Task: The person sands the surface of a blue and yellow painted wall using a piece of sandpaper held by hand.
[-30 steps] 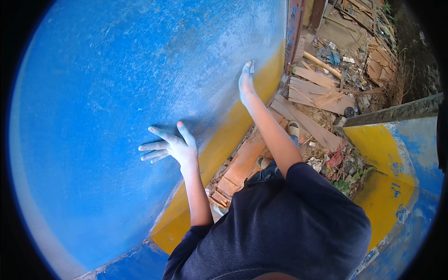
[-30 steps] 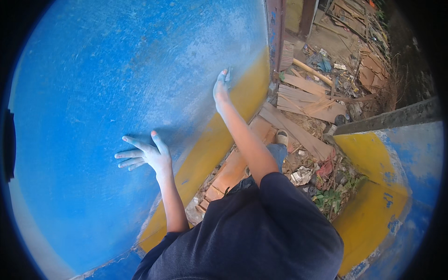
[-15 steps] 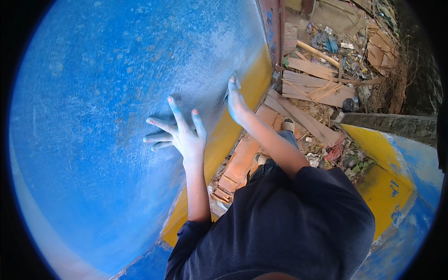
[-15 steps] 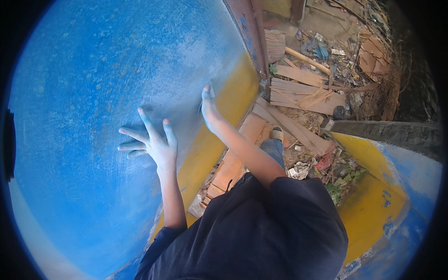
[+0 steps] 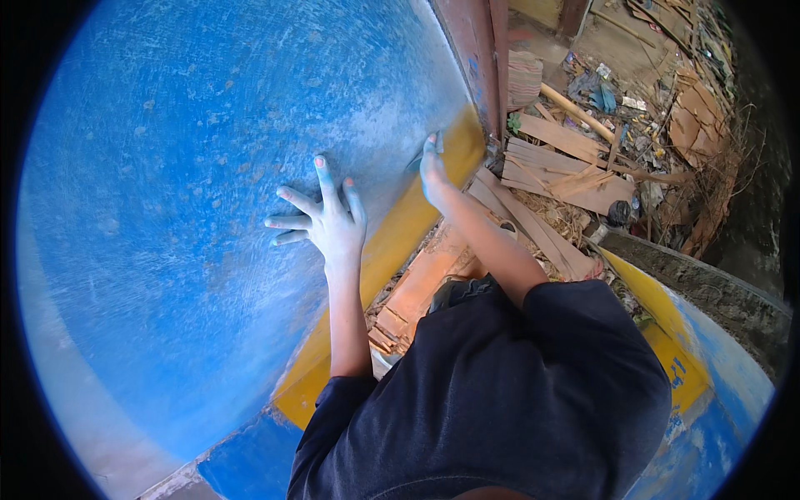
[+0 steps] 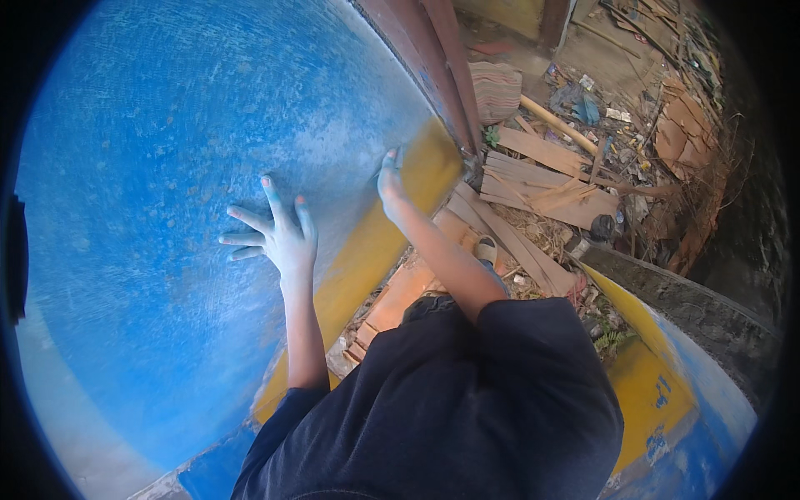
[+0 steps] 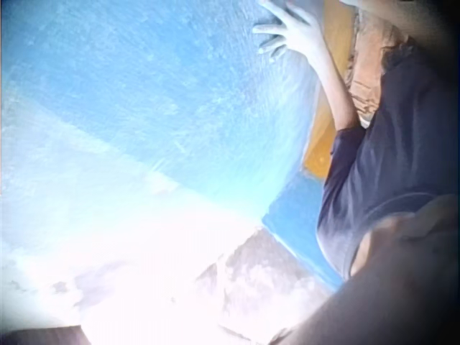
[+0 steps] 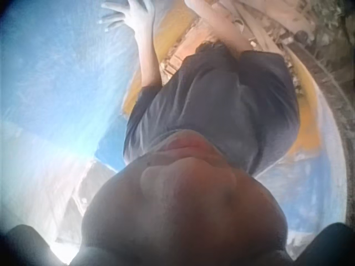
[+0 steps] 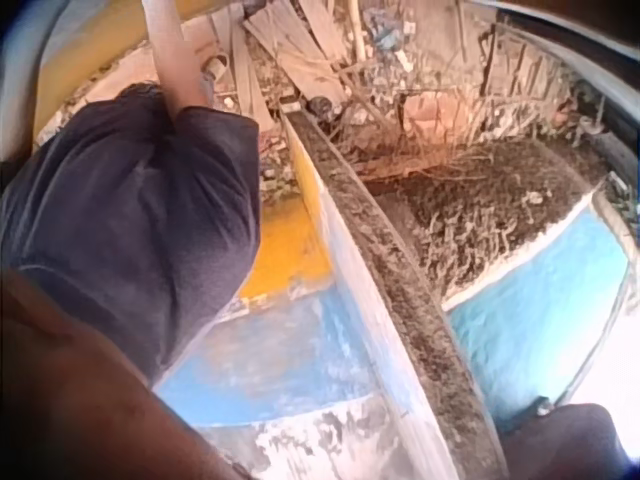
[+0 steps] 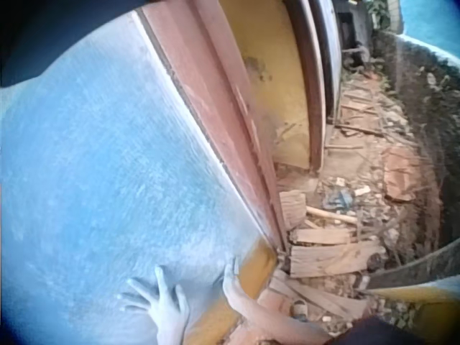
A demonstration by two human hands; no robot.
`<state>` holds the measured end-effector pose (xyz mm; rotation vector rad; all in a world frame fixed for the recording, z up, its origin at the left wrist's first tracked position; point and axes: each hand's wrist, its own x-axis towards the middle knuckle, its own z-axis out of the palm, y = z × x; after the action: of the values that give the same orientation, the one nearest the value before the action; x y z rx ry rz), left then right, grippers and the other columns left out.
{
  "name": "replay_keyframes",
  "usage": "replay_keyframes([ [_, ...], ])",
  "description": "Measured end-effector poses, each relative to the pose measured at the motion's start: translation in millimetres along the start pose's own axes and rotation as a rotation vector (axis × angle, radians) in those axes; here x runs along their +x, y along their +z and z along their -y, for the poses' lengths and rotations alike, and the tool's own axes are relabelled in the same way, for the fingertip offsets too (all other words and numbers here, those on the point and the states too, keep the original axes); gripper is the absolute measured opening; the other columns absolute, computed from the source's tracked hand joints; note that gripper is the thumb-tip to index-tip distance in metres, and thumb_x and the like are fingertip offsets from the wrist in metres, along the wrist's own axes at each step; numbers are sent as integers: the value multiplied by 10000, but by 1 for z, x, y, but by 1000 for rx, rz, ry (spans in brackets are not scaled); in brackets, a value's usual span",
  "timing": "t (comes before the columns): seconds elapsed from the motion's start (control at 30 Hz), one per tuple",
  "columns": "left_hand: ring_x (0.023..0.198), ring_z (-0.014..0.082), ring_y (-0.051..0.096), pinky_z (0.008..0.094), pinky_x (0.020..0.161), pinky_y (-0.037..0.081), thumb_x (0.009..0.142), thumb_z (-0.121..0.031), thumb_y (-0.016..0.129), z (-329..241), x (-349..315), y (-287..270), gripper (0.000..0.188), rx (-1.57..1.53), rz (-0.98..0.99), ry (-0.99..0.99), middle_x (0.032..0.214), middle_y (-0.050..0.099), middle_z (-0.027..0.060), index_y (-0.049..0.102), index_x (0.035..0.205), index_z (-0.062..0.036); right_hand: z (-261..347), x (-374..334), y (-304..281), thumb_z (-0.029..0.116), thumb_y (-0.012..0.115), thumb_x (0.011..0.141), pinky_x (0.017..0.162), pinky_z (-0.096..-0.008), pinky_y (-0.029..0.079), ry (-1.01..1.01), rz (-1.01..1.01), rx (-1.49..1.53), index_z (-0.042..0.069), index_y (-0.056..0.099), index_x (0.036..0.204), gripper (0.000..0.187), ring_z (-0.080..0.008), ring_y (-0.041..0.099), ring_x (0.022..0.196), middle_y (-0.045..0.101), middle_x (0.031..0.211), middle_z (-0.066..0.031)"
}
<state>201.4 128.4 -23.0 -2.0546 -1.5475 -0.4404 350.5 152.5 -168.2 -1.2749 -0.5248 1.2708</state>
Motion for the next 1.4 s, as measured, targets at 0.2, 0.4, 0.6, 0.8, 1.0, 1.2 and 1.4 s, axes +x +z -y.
replay_keyframes([
  [0.2,1291,640,-372,844,812,-224,934,-460,588,4,-6,11,594,48,-63,1,1607,-184,267,442,1494,-326,-1,-27,13,584,246,1042,1229,-394,49,-129,0,-170,53,-11,1582,800,-262,56,1523,26,1658,-137],
  [0.4,1331,605,-355,793,885,-258,932,-454,598,-3,0,10,568,-6,-107,-38,1622,-168,235,471,1474,-340,13,25,-17,590,248,1039,1228,-396,46,66,-33,-55,48,-10,1581,809,-263,47,1524,17,1658,-140],
  [0.6,1335,610,-346,785,901,-258,922,-474,606,-1,-9,17,587,23,-114,-54,1621,-176,231,458,1479,-361,4,-12,5,595,251,1036,1227,-398,43,-110,-60,-238,43,-10,1581,818,-264,39,1524,8,1658,-143],
  [0.8,1331,611,-350,801,895,-240,922,-491,600,-3,-10,17,621,-7,-91,-79,1619,-181,236,417,1502,-370,6,-11,6,601,254,1033,1226,-400,40,-106,-113,-264,39,-10,1580,828,-265,30,1525,-1,1658,-146],
  [1.0,1329,619,-344,807,889,-232,918,-486,605,-4,-5,18,690,31,-134,-37,1613,-187,251,338,1542,-357,11,38,-33,607,256,1031,1226,-402,36,6,-183,-178,34,-10,1579,837,-266,22,1526,-10,1658,-149],
  [1.2,1300,652,-348,867,825,-168,911,-512,607,-5,-12,27,730,16,-102,-53,1593,-207,288,313,1554,-331,17,0,2,613,259,1028,1225,-404,33,-174,-320,-421,29,-10,1579,847,-267,13,1527,-19,1658,-153],
  [1.4,1285,658,-359,879,807,-151,915,-525,592,-8,-16,32,741,-28,-26,-54,1578,-229,305,289,1562,-328,32,28,-25,544,211,1047,1231,-418,59,-16,-338,-344,-3,83,1567,766,-309,47,1525,62,1651,-174],
])
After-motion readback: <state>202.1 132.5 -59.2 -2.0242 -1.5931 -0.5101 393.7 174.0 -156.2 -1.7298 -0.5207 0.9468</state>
